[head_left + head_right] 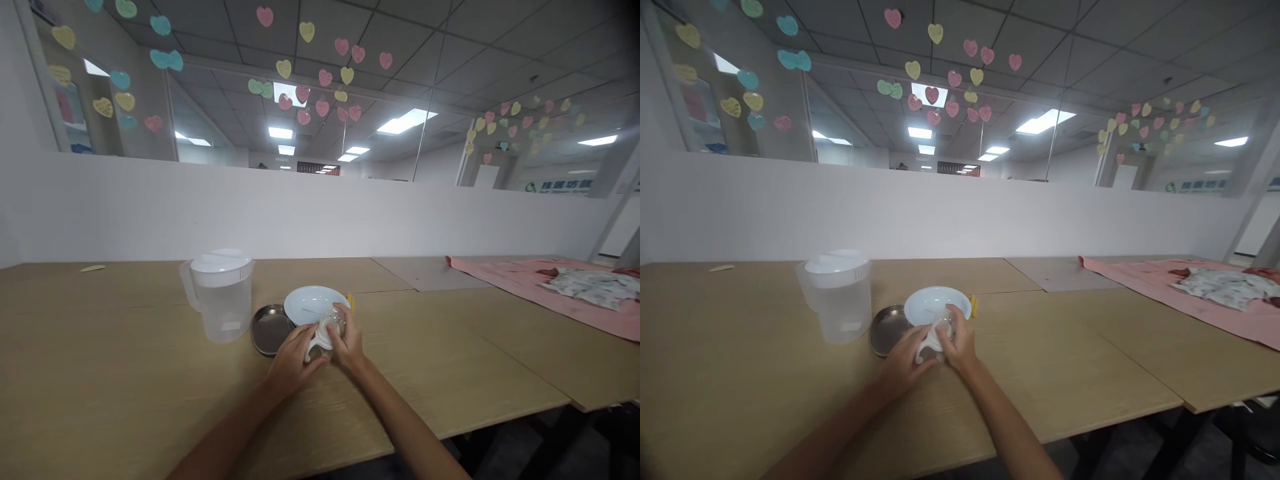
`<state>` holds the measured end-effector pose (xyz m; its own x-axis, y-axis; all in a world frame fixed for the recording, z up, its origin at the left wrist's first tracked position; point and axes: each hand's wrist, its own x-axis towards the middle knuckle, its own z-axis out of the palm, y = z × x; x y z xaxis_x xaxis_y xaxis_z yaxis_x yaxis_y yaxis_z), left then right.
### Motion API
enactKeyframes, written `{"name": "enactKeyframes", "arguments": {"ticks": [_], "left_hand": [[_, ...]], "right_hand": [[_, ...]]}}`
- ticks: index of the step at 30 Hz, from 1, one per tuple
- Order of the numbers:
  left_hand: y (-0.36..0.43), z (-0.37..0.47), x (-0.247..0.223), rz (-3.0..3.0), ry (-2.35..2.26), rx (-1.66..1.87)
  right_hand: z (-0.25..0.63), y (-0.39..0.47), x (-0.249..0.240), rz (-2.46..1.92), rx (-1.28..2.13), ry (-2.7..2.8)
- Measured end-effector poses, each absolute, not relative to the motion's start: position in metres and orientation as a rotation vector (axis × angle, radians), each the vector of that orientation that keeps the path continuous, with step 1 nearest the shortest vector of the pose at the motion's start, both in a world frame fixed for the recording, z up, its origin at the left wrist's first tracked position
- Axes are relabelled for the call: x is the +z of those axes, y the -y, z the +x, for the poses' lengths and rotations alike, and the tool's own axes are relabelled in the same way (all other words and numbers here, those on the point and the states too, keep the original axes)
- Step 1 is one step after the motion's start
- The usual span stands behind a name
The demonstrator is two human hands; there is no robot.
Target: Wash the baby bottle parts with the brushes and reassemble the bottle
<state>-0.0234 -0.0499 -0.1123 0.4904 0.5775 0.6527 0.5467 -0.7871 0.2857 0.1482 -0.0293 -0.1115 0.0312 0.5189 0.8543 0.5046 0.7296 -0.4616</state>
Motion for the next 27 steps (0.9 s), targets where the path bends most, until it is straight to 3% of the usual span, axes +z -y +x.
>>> {"name": "enactKeyframes", "arguments": {"ticks": [21,27], "left_hand": [[0.054,-0.022,-0.109,2.623,-1.059,1.203],[0.054,-0.025,-0.107,2.582,-1.087,1.208]], "right_hand": [[0.151,0.017,-0.11,-0.64,-0.359,1.266],[0.159,0.012,-0.102,-0.883,0.048,1.451]]}}
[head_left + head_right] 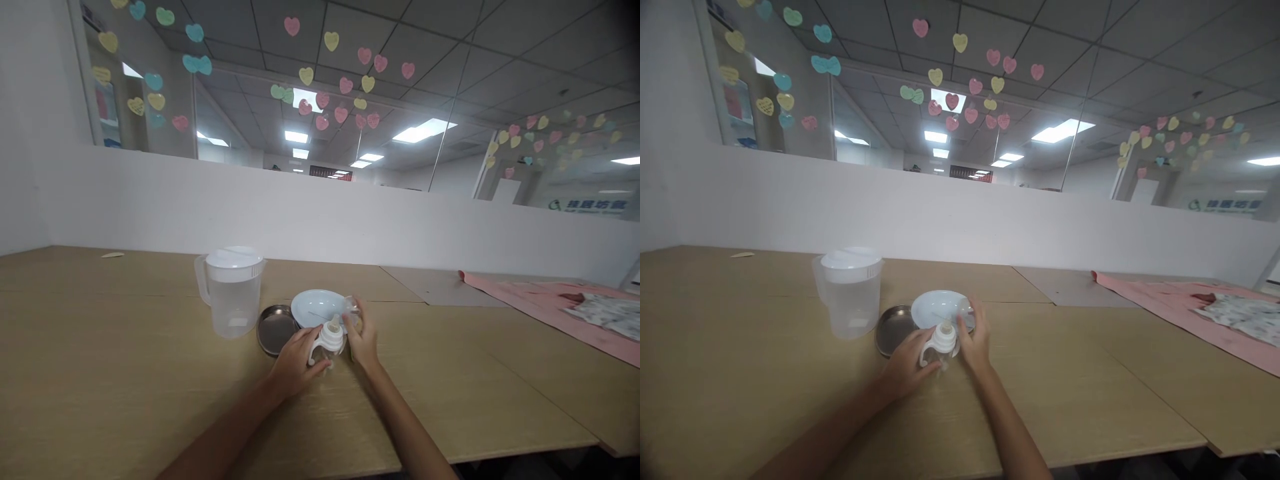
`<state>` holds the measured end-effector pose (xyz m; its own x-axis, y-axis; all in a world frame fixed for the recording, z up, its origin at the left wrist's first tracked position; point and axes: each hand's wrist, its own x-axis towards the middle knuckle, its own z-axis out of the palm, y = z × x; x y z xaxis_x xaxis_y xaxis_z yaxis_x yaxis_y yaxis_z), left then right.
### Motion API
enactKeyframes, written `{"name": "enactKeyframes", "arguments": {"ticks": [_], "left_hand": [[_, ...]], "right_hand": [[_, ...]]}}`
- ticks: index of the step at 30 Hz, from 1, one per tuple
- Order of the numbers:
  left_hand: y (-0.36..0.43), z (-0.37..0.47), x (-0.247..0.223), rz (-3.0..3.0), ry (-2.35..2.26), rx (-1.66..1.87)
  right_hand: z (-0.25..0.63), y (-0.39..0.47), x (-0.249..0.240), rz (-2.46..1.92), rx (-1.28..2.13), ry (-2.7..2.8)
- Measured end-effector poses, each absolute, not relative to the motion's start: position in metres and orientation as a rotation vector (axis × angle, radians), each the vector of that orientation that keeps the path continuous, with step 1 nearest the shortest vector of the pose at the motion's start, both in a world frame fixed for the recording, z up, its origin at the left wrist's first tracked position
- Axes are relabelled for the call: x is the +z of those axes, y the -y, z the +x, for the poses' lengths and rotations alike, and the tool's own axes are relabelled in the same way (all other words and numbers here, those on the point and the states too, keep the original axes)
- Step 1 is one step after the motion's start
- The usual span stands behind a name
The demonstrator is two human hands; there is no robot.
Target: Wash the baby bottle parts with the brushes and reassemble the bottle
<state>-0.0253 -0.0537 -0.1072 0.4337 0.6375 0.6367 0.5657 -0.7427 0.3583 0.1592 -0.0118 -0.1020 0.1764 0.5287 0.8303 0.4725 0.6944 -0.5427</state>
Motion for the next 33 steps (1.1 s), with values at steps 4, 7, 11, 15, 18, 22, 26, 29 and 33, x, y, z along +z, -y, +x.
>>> {"name": "enactKeyframes", "arguments": {"ticks": [4,7,11,15,18,22,26,29,33], "left_hand": [[0.054,-0.025,-0.106,2.577,-1.094,1.187],[0.054,-0.025,-0.105,2.576,-1.102,1.188],[0.055,-0.025,-0.104,2.576,-1.097,1.189],[0.056,-0.025,-0.104,2.571,-1.115,1.174],[0.054,-0.026,-0.105,2.576,-1.114,1.177],[0.054,-0.026,-0.104,2.575,-1.101,1.182],[0.055,-0.025,-0.103,2.574,-1.111,1.181],[0.057,-0.023,-0.104,2.56,-1.177,1.205],[0.059,-0.021,-0.106,2.533,-1.268,1.203]], "right_hand": [[0.16,0.003,-0.109,-0.894,0.213,1.565],[0.16,0.0,-0.113,-0.908,0.156,1.608],[0.161,0.0,-0.114,-0.935,0.09,1.655],[0.16,0.001,-0.114,-0.912,0.104,1.751],[0.159,0.002,-0.113,-0.925,0.135,1.818],[0.156,0.003,-0.11,-1.021,0.027,1.846],[0.156,0.009,-0.107,-1.048,-0.098,1.761],[0.157,0.017,-0.105,-0.919,-0.138,1.782],[0.154,0.025,-0.104,-0.799,-0.186,1.902]]}}
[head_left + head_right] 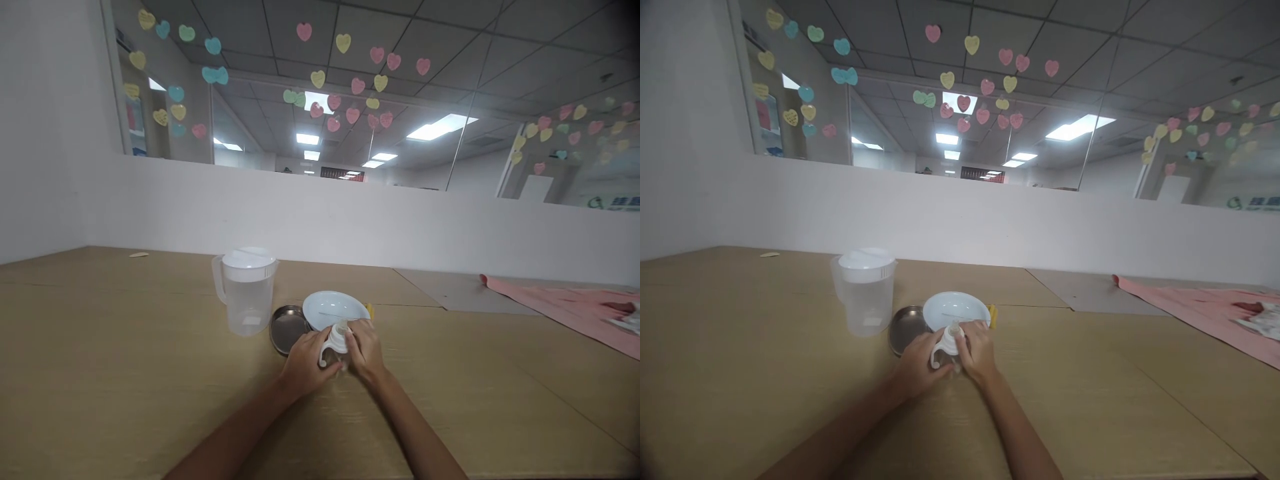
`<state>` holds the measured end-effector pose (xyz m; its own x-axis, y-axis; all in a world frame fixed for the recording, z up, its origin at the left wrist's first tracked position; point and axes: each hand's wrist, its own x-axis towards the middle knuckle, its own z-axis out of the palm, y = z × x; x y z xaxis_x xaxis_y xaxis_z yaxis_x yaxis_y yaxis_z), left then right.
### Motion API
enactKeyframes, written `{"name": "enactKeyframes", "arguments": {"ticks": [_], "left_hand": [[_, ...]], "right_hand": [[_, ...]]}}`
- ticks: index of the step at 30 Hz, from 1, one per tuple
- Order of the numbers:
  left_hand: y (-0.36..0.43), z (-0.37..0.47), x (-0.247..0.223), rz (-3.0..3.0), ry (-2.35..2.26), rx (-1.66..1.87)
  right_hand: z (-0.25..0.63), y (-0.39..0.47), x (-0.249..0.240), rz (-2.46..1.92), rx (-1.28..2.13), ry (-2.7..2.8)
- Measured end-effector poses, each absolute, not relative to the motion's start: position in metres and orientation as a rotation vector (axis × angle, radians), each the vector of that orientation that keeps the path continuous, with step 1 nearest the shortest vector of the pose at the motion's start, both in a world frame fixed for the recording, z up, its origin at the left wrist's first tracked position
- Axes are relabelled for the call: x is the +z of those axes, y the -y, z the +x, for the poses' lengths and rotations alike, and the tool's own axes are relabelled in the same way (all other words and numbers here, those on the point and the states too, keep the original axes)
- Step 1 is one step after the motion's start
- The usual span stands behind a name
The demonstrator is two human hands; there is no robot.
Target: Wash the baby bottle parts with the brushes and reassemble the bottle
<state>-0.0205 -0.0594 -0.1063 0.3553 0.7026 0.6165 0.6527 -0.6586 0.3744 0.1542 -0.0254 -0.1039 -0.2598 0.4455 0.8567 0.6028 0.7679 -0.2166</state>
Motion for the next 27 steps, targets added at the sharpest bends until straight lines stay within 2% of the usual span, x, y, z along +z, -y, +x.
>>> {"name": "enactKeyframes", "arguments": {"ticks": [9,18,27], "left_hand": [[0.063,-0.02,-0.101,2.311,-1.066,1.159],[0.063,-0.015,-0.1,2.242,-1.125,1.045],[0.068,-0.015,-0.087,1.953,-0.793,1.022]], "right_hand": [[0.139,0.031,-0.1,-0.845,-0.111,1.868],[0.147,0.03,-0.099,-0.765,-0.107,1.888],[0.154,0.032,-0.093,-0.704,-0.036,1.985]]}}
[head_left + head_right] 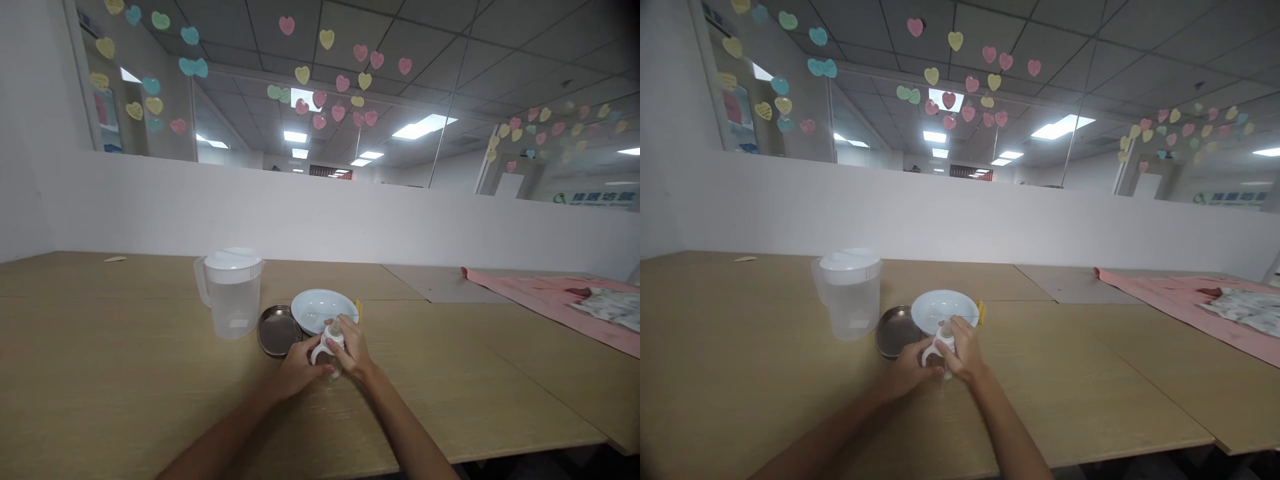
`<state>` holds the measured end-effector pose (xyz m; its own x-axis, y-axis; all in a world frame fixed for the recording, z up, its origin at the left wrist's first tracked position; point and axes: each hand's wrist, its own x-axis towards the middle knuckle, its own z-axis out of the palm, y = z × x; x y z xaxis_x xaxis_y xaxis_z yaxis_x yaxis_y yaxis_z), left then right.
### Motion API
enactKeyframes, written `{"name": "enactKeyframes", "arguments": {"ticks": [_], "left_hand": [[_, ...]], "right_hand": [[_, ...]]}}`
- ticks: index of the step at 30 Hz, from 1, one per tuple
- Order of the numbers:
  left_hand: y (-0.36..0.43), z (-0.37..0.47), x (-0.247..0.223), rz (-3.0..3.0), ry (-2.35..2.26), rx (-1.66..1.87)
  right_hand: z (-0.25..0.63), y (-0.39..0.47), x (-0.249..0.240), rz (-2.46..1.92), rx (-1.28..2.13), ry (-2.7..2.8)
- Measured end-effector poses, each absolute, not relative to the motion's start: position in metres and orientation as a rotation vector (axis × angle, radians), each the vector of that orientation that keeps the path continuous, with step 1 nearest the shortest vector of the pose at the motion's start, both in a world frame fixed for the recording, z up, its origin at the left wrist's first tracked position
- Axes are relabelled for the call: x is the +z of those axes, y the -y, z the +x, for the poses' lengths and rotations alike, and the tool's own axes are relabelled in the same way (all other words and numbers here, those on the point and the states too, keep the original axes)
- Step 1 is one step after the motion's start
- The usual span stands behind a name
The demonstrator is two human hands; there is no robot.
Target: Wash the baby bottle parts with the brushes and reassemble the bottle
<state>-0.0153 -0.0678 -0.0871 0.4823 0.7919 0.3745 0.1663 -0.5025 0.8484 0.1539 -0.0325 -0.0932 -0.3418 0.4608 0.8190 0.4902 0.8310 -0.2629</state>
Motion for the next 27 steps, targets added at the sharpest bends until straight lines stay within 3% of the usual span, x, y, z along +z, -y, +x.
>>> {"name": "enactKeyframes", "arguments": {"ticks": [7,15,27], "left_hand": [[0.062,-0.016,-0.093,1.956,-0.861,1.019],[0.064,-0.016,-0.09,1.946,-0.829,1.028],[0.066,-0.014,-0.089,1.971,-0.885,1.03]], "right_hand": [[0.161,0.028,-0.089,-0.698,0.044,2.086],[0.179,0.024,-0.091,-0.773,-0.148,1.829],[0.155,0.025,-0.105,-0.668,0.033,1.786]]}}
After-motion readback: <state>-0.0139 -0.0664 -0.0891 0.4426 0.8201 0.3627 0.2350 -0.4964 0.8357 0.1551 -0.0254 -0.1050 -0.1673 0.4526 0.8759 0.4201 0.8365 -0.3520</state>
